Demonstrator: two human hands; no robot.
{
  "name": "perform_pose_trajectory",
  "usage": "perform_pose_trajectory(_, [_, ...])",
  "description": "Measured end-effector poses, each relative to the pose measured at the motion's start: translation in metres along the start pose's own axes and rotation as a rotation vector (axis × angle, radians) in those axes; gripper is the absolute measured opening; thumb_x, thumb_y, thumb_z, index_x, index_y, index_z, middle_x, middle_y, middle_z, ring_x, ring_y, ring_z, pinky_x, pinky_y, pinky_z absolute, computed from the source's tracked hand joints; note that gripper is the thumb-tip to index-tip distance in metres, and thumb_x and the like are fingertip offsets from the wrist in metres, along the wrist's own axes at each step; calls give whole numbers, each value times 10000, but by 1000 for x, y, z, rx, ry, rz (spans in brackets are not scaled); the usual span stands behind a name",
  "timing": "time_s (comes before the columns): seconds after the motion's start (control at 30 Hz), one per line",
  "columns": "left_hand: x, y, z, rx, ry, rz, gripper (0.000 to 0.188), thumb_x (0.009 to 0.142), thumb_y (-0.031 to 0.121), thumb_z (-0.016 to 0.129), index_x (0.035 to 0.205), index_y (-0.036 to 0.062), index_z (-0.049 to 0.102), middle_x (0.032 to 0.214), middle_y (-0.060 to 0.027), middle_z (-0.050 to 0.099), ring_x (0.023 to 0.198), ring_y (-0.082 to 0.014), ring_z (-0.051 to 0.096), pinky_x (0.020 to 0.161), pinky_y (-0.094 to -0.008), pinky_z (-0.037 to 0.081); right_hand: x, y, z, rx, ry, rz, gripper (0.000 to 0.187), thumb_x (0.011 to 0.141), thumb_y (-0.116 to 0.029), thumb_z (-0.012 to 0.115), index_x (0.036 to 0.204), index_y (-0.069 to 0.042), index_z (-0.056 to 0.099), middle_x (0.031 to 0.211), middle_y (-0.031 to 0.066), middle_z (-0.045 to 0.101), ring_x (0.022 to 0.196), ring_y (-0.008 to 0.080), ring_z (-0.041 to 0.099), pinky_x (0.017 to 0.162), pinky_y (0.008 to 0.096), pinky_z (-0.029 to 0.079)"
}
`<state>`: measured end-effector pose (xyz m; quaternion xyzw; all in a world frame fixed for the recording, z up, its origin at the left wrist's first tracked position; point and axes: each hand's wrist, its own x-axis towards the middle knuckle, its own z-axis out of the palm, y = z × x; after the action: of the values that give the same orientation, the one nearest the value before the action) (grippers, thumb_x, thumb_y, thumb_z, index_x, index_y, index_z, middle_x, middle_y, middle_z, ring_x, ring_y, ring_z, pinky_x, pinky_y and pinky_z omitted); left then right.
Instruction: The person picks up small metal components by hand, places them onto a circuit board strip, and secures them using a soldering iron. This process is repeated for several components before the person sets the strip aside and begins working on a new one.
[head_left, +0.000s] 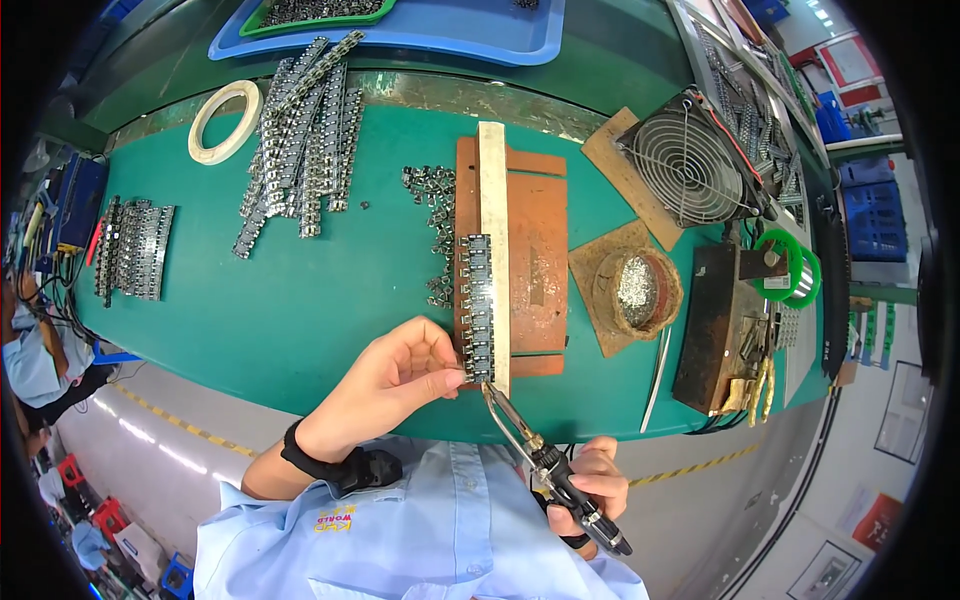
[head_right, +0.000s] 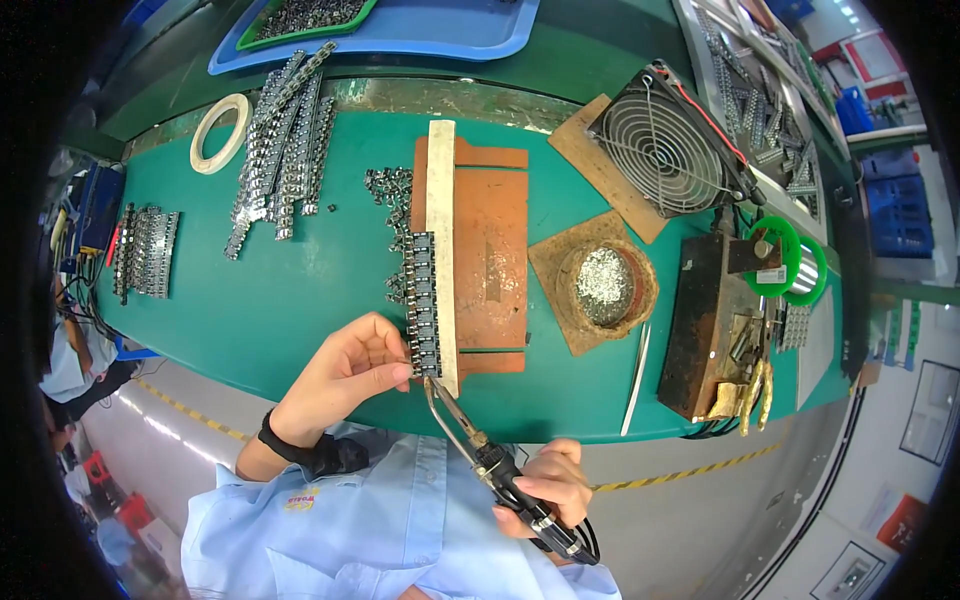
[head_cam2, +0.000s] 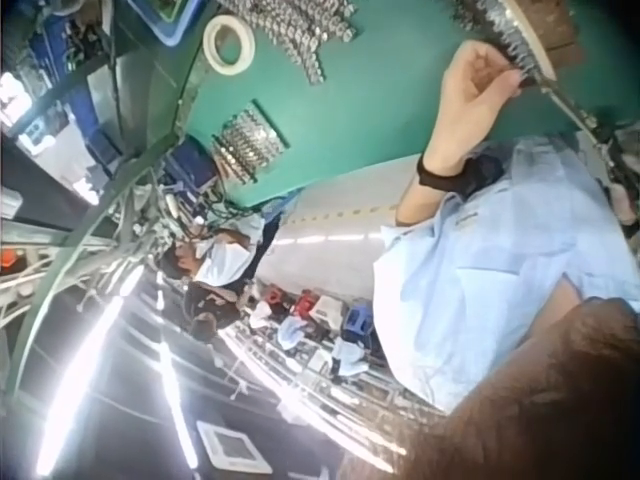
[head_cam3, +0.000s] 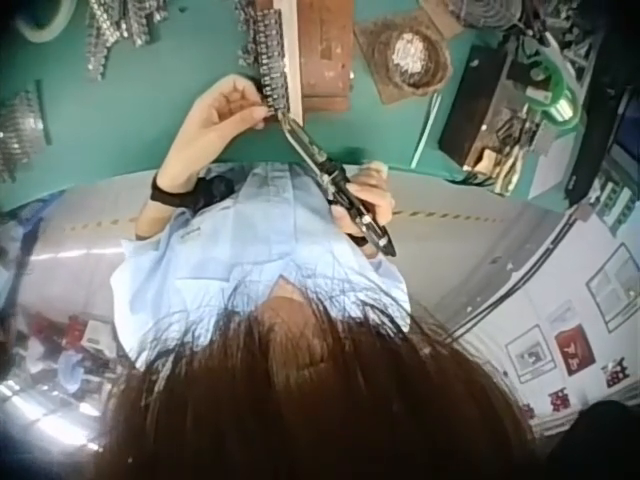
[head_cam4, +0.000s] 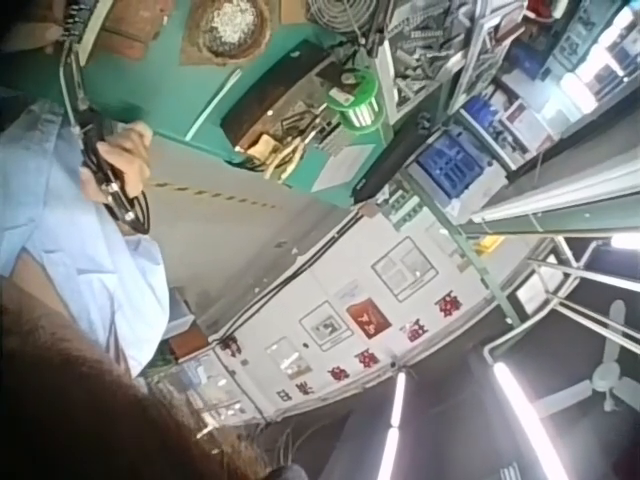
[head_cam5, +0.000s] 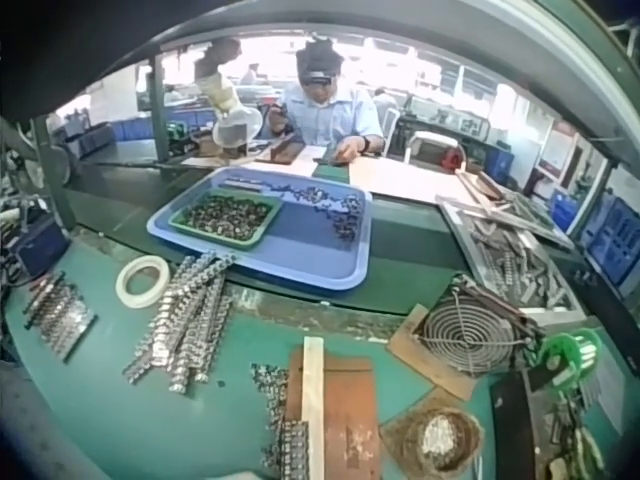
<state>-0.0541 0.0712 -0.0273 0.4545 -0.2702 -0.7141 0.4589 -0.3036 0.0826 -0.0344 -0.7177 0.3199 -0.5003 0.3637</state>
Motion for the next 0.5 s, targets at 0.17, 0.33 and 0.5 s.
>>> perform_pose_trajectory(0.17, [0, -1, -1, -1, -5, 3, 121, 834, 42, 572, 890, 29, 466, 840, -28, 551, 764, -88, 541, 690, -212, 437, 1, 0, 0, 2, -22, 8, 376, 638, -230, 743, 892, -74, 515, 538, 10, 528, 458, 139, 477, 641, 319, 368])
perform_pose_trajectory(0.33, [0, 1, 1, 29, -18, 7, 103, 855, 44, 546, 886, 29, 449, 820, -7, 541, 762, -69, 524, 690, -212, 428, 3, 0, 1, 6, -52, 26, 370, 642, -218, 743, 897, -76, 516, 546, 7, 535, 463, 139, 484, 640, 316, 369])
perform_pose_trajectory(0.5, [1, 1, 1, 19, -20, 1, 105, 856, 48, 546, 883, 29, 446, 827, -8, 539, 769, -69, 524, 695, -213, 428, 4, -1, 2, -6, -62, 36, 370, 642, -212, 745, 903, -81, 518, 550, 5, 538, 466, 140, 488, 641, 312, 372])
